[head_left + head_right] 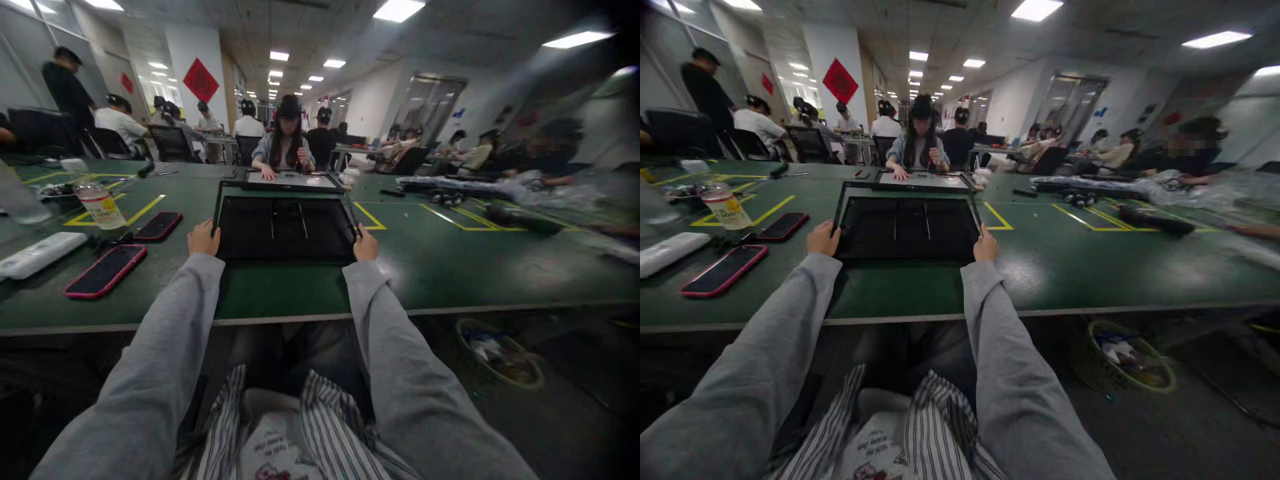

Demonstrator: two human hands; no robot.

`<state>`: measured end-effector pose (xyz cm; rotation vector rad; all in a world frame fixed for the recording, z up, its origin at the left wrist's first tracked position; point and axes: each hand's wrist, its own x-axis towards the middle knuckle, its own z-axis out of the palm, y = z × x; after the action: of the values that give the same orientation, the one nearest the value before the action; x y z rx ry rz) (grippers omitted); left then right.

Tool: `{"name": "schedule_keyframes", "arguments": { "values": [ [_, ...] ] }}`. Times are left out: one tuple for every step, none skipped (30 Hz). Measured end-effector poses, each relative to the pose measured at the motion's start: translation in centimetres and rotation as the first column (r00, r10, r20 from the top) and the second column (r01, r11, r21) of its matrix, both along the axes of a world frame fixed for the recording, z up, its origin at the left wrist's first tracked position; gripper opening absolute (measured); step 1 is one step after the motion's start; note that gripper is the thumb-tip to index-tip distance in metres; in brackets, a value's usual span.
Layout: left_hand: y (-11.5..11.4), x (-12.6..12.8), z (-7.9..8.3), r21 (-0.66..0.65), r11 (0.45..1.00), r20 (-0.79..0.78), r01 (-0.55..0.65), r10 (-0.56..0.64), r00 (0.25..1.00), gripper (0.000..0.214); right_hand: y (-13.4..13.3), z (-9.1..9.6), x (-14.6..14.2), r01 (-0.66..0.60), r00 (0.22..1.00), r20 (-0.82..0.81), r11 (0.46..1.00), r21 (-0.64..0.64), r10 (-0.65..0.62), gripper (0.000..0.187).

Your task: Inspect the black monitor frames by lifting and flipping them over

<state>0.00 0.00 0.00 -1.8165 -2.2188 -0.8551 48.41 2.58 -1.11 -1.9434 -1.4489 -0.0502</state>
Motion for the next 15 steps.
{"name": "schedule_keyframes", "arguments": {
  "values": [
    [0.03,0.03,-0.02,-0.018,1.0,-0.003,0.001,-0.001,1.0,0.051,-0.05,0.02,-0.04,0.0,1.0,-0.003,1.0,-0.01,0.0,0.058],
    [0.05,0.05,-0.05,-0.04,0.999,-0.002,-0.001,0.001,1.0,0.05,-0.09,0.03,-0.06,-0.001,1.0,-0.007,1.0,-0.019,0.001,0.057],
    [0.07,0.05,-0.07,-0.065,0.998,0.004,-0.005,0.005,1.0,0.049,-0.13,0.04,-0.08,-0.003,1.0,-0.011,1.0,-0.028,0.003,0.057],
    [0.09,0.04,-0.08,-0.093,0.996,0.015,-0.01,0.012,1.0,0.048,-0.16,0.04,-0.08,-0.007,1.0,-0.017,0.999,-0.035,0.006,0.057],
    [0.1,0.01,-0.09,-0.133,0.991,0.033,-0.017,0.022,0.999,0.048,-0.17,0.03,-0.06,-0.013,1.0,-0.023,0.999,-0.044,0.012,0.056],
    [0.11,-0.02,-0.1,-0.171,0.985,0.054,-0.026,0.036,0.998,0.048,-0.17,0.02,-0.02,-0.021,0.999,-0.03,0.999,-0.05,0.019,0.056],
    [0.12,-0.06,-0.09,-0.202,0.979,0.073,-0.035,0.051,0.996,0.048,-0.15,0.0,0.03,-0.028,0.999,-0.036,0.998,-0.053,0.026,0.056],
    [0.13,-0.09,-0.08,-0.223,0.974,0.088,-0.043,0.064,0.994,0.049,-0.12,-0.02,0.08,-0.034,0.999,-0.041,0.998,-0.054,0.032,0.056],
    [0.15,-0.12,-0.08,-0.233,0.971,0.095,-0.049,0.073,0.993,0.048,-0.07,-0.05,0.14,-0.036,0.998,-0.045,0.998,-0.054,0.033,0.056],
    [0.18,-0.15,-0.07,-0.234,0.971,0.095,-0.05,0.074,0.993,0.048,-0.03,-0.08,0.2,-0.035,0.998,-0.049,0.998,-0.054,0.032,0.057],
    [0.22,-0.17,-0.07,-0.232,0.972,0.09,-0.047,0.07,0.993,0.047,0.02,-0.12,0.25,-0.034,0.998,-0.053,0.998,-0.054,0.032,0.057],
    [0.26,-0.2,-0.09,-0.23,0.972,0.086,-0.044,0.065,0.994,0.046,0.07,-0.15,0.28,-0.033,0.998,-0.057,0.998,-0.053,0.03,0.057],
    [0.31,-0.22,-0.11,-0.231,0.972,0.083,-0.042,0.063,0.995,0.046,0.11,-0.19,0.31,-0.033,0.998,-0.061,0.998,-0.052,0.03,0.058],
    [0.37,-0.25,-0.15,-0.234,0.971,0.082,-0.042,0.063,0.995,0.046,0.14,-0.22,0.31,-0.034,0.997,-0.065,0.998,-0.049,0.031,0.058],
    [0.43,-0.29,-0.2,-0.237,0.971,0.086,-0.041,0.063,0.994,0.046,0.16,-0.24,0.31,-0.036,0.997,-0.07,0.998,-0.047,0.033,0.059]
  ]
}}
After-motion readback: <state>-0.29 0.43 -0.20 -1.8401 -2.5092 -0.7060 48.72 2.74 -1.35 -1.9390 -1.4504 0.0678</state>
